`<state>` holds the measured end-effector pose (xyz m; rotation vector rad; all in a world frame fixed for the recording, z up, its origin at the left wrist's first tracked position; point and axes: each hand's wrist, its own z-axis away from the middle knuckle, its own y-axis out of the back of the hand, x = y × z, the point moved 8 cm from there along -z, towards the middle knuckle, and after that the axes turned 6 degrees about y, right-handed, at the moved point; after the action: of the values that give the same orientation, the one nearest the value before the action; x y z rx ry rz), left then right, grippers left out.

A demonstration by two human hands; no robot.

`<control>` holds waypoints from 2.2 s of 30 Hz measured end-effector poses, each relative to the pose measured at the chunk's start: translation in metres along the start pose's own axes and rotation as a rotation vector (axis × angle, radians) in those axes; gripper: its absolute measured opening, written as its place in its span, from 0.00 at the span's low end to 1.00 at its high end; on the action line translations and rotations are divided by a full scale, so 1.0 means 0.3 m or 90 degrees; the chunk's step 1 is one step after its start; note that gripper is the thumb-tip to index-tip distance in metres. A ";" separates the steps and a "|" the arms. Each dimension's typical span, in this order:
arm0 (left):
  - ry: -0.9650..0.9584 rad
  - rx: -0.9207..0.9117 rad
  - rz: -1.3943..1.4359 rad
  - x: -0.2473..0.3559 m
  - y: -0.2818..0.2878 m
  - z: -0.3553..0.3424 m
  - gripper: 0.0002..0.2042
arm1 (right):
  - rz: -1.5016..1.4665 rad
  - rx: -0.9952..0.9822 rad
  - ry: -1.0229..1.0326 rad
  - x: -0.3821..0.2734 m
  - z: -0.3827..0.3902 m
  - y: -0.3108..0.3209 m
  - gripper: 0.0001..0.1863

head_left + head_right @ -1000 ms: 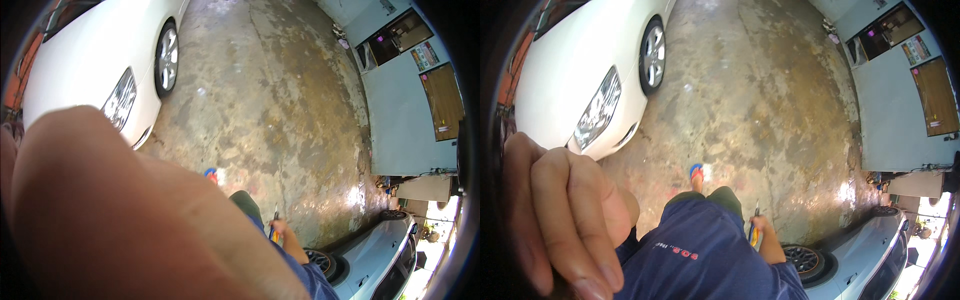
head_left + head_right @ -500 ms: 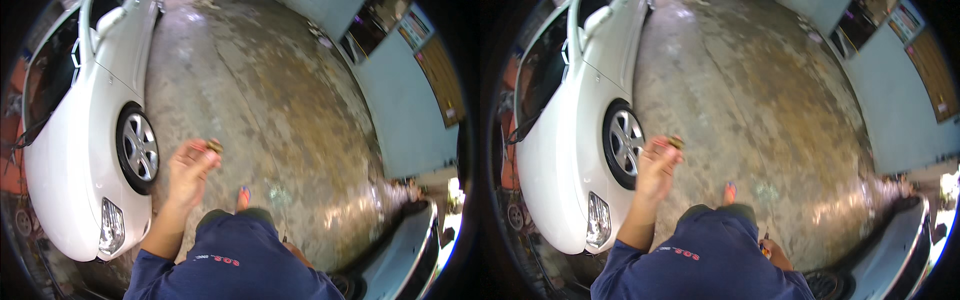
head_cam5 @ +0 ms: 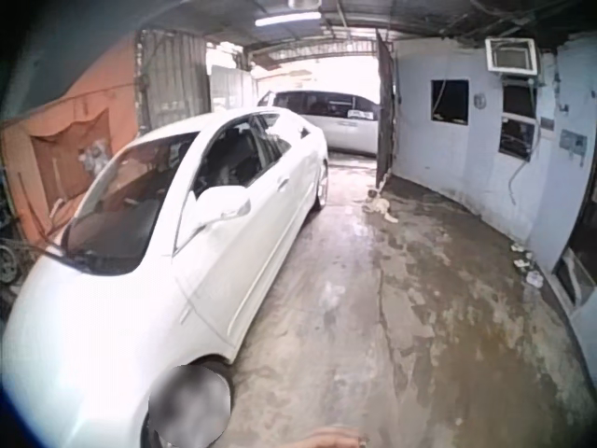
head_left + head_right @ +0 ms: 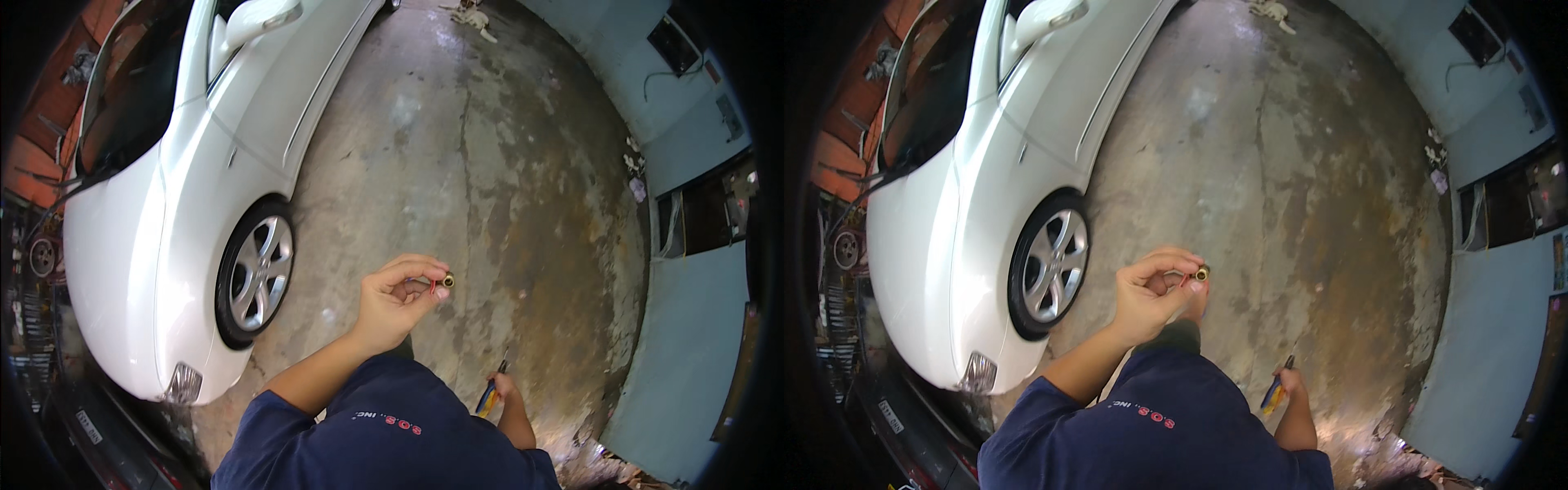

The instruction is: The person uses pliers to cut a small metal ring from a yellow hose, then walks through a garage and outside to a storage area. They search through bins on a shelf, retrieve a small part, and return to the hose area.

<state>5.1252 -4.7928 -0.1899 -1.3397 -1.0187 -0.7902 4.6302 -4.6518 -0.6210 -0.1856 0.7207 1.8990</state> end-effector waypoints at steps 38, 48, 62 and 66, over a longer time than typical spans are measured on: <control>0.170 0.021 0.388 0.020 0.191 -4.043 0.13 | 0.144 -0.122 0.007 -3.953 -1.958 0.620 0.15; 0.267 -0.051 0.211 -0.023 0.198 -5.099 0.18 | 0.157 -0.261 -0.235 -4.173 -2.285 0.602 0.29; 0.456 0.027 -0.090 -0.407 0.334 -6.381 0.17 | -0.183 -0.144 0.090 -6.527 -2.983 0.809 0.08; 0.556 0.070 -0.036 -0.548 0.437 -6.771 0.27 | -0.281 -0.294 0.271 -7.356 -2.952 0.512 0.08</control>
<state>5.4503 -6.8066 -0.2857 -0.7314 -0.3898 -1.1929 5.2957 -6.9182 -0.3074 -0.9829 0.4503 1.5793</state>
